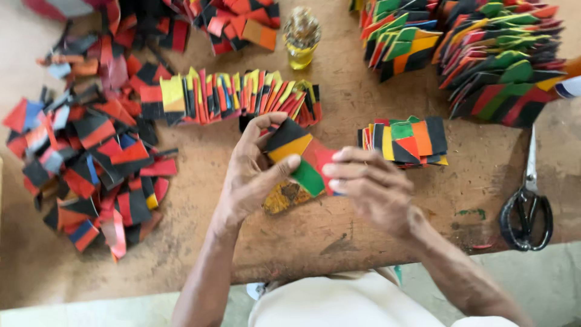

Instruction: The person sits at a wooden workbench and assembles small colorful foam pieces into patchwork panels, aligning pieces edge to edge by hand and stacking the finished panels with other completed stacks on the table. Loose foam pieces are picked one at a time from piles around the work area.

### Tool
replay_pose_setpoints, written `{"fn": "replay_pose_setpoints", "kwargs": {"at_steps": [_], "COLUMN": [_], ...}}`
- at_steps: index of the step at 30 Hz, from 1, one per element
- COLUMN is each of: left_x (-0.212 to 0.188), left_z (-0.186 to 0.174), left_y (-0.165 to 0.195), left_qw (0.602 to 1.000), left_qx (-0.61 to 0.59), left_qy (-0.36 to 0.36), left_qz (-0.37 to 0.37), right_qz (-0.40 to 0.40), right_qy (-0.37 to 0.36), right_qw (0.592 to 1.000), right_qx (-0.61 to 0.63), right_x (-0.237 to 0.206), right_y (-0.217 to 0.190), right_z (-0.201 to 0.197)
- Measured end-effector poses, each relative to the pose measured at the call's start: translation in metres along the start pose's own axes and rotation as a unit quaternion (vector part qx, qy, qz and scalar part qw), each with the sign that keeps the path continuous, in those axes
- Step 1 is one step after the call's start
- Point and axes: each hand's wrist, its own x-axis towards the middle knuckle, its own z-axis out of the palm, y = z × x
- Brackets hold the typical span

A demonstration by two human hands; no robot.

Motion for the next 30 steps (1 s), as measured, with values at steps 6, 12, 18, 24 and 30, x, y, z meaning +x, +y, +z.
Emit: {"fn": "replay_pose_setpoints", "kwargs": {"at_steps": [6,12,18,24,30], "left_x": [-0.057,-0.074,-0.078,-0.077,-0.081], "left_z": [-0.001,-0.006,-0.022,-0.021,-0.031], "left_y": [-0.024,-0.055,-0.081,-0.075,-0.047], "left_qw": [0.901,0.789,0.848,0.841,0.836], "left_qx": [0.351,0.583,0.513,0.52,0.534], "left_qy": [0.169,0.109,0.04,0.047,-0.03], "left_qz": [-0.191,0.164,0.126,0.143,0.124], "right_qz": [0.044,0.095,0.061,0.323,0.377], "right_qy": [-0.27,-0.367,-0.379,-0.317,-0.106], "right_qw": [0.961,0.925,0.915,0.892,0.918], "right_qx": [0.027,-0.013,-0.12,0.007,0.064], "right_x": [-0.025,-0.009,0.013,0.006,-0.019], "right_y": [-0.004,-0.012,-0.017,-0.03,-0.023], "right_z": [0.031,0.041,0.04,0.018,0.036]}}
